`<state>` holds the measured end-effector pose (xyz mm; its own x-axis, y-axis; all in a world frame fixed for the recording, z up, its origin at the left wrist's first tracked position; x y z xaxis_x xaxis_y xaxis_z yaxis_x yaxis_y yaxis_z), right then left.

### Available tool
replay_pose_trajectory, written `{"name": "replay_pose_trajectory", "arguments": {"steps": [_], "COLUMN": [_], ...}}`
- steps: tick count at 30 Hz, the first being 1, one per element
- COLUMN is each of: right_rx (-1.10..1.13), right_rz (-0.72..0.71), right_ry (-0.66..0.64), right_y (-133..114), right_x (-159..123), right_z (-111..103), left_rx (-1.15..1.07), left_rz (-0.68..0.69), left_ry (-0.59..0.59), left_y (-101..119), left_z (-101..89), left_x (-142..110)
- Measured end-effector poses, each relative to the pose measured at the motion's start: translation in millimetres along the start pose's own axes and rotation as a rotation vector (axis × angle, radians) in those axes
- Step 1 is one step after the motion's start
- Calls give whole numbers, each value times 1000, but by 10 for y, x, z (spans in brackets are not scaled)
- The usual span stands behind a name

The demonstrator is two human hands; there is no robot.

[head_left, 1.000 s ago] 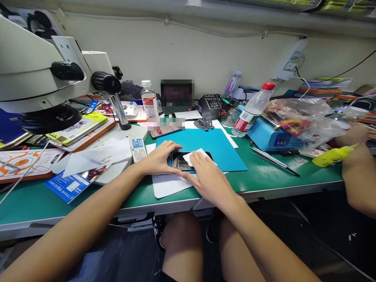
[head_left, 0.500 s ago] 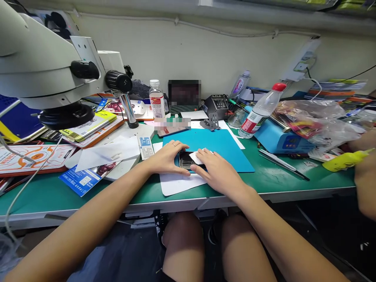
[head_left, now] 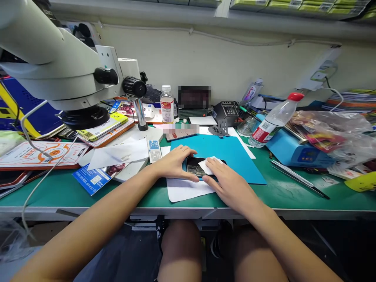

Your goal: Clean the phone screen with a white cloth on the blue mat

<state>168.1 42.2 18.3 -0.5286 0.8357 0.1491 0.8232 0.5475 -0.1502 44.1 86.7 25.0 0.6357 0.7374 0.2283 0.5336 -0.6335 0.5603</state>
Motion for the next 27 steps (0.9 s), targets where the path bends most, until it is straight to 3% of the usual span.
{"name": "replay_pose_trajectory", "arguments": {"steps": [4, 10, 17, 24, 27], "right_rx": [35, 24, 14, -2, -34], "right_rz": [-14, -18, -32, -52, -57], "right_ry": [29, -5, -25, -12, 0], "right_y": [-7, -229, -247, -472, -575], "right_x": [-107, 107, -249, 350, 276], "right_z": [2, 32, -23, 47, 24], "left_rx": [-87, -92, -93, -106, -108], "left_rz": [-63, -98, -111, -162, -177], "left_ry": [48, 153, 201, 274, 269], "left_y": [-95, -171, -149, -209, -228], "left_z": [-41, -119, -191, -245, -235], "left_x": [0, -31, -21, -46, -43]}}
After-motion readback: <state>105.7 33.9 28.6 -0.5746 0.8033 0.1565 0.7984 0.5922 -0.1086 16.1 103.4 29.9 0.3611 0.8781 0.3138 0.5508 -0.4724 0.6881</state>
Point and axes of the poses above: each hand's wrist, its own x-axis towards the middle knuckle, its own z-axis out of the palm, y = z × x, the point moved 10 cm from there along x, towards the middle knuckle, and after that the axes turned 1 degree about -z, right-handed, at the moved point
